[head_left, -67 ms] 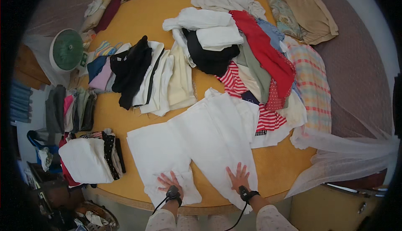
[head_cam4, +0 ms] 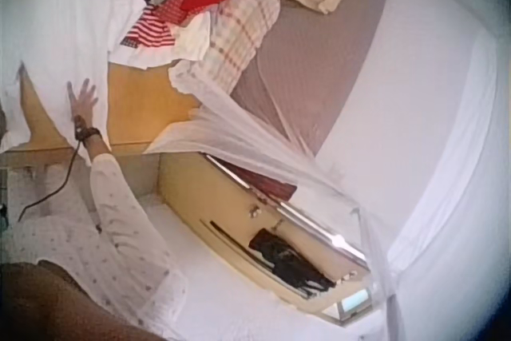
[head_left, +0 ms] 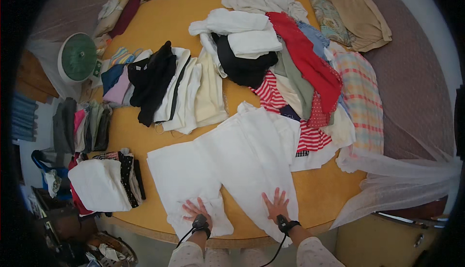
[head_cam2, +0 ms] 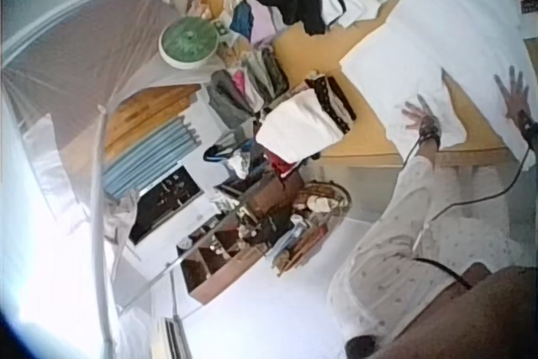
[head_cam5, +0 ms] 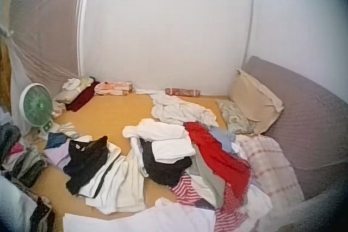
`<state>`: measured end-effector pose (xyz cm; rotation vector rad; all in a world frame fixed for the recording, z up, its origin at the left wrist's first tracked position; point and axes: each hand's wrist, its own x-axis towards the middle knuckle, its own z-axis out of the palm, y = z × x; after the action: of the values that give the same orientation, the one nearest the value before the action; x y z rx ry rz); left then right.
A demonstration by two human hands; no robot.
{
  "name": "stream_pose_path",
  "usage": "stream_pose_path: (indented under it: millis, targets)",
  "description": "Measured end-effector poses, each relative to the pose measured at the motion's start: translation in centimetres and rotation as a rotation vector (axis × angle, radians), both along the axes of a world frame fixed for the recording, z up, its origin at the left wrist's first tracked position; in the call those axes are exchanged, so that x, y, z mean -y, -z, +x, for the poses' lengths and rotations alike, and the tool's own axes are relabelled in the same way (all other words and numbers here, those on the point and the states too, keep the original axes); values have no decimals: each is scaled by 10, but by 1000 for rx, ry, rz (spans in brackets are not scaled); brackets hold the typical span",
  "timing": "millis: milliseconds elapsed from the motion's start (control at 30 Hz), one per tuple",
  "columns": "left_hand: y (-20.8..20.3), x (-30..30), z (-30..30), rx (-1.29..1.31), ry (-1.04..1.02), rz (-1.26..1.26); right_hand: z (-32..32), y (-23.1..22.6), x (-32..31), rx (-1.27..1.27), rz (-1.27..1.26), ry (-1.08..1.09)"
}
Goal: Folding various items of clothing on a bed.
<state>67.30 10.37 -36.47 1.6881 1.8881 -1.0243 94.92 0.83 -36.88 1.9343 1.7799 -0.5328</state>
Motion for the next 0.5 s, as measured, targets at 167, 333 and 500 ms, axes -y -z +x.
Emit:
stream_pose_path:
  millis: [167, 333, 500]
  targets:
    - [20, 13, -6, -83, 101, 186, 1, -14, -8, -88, -64, 44]
    - [12, 7, -4, -29, 25, 83, 1, -18, -12, -108, -108, 57]
    - [16, 8, -4, -52, 30, 77, 1, -17, -12, -107, -110, 62]
